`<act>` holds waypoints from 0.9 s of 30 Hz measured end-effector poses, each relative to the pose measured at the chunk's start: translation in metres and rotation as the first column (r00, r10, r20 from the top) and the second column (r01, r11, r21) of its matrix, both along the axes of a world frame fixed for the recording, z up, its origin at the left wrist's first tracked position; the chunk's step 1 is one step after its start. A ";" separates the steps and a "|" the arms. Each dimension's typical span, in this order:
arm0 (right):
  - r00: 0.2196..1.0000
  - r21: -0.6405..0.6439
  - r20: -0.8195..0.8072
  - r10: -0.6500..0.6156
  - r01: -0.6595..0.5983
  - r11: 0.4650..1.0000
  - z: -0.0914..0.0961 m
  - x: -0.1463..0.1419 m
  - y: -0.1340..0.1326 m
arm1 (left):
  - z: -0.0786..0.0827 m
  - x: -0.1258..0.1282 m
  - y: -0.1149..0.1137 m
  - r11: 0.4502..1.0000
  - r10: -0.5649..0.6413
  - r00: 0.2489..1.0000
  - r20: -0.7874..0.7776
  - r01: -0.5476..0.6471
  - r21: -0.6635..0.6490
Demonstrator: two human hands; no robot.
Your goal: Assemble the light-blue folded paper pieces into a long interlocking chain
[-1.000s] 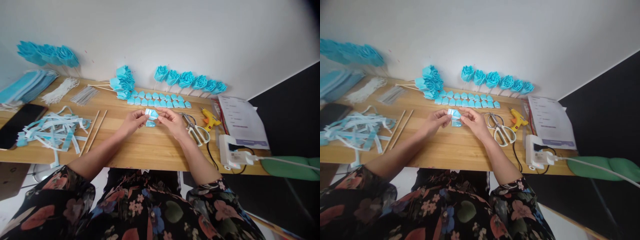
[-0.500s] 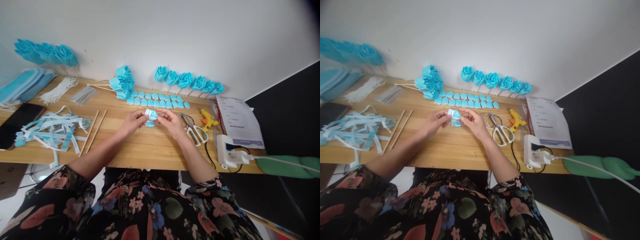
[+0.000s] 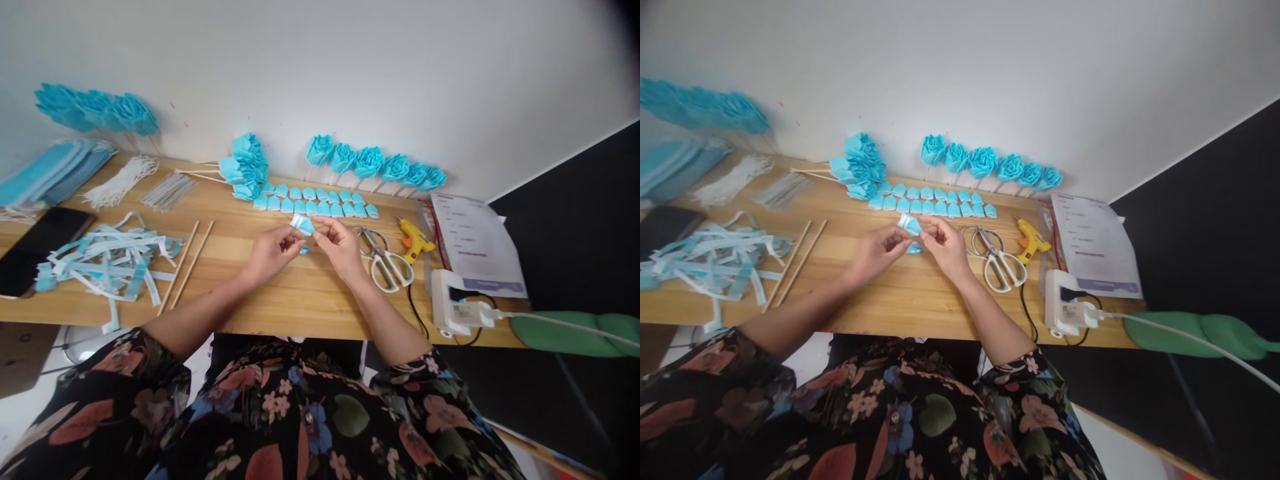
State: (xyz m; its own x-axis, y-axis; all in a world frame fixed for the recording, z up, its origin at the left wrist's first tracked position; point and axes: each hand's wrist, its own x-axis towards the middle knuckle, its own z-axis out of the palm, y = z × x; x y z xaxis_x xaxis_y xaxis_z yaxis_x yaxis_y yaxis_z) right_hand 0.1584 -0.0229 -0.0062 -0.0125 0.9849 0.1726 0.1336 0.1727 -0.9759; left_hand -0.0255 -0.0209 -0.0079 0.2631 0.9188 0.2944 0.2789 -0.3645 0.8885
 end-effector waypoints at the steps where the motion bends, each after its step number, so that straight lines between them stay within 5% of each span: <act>1: 1.000 0.001 0.003 0.002 -0.002 1.000 0.001 -0.001 -0.001 | -0.001 0.001 0.000 1.000 0.006 0.999 -0.032 -0.006 0.001; 27: 0.966 0.184 0.258 -0.022 -0.027 0.983 0.000 -0.008 -0.011 | -0.001 0.002 -0.001 0.999 0.009 0.992 -0.124 -0.014 -0.033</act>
State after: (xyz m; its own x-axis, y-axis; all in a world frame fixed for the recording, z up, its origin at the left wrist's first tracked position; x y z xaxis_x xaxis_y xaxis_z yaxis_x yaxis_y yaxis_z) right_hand 0.1500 -0.0338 -0.0061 -0.0834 0.9361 0.3417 0.3760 0.3471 -0.8591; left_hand -0.0236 -0.0216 -0.0086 0.2850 0.9307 0.2292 0.3918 -0.3314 0.8583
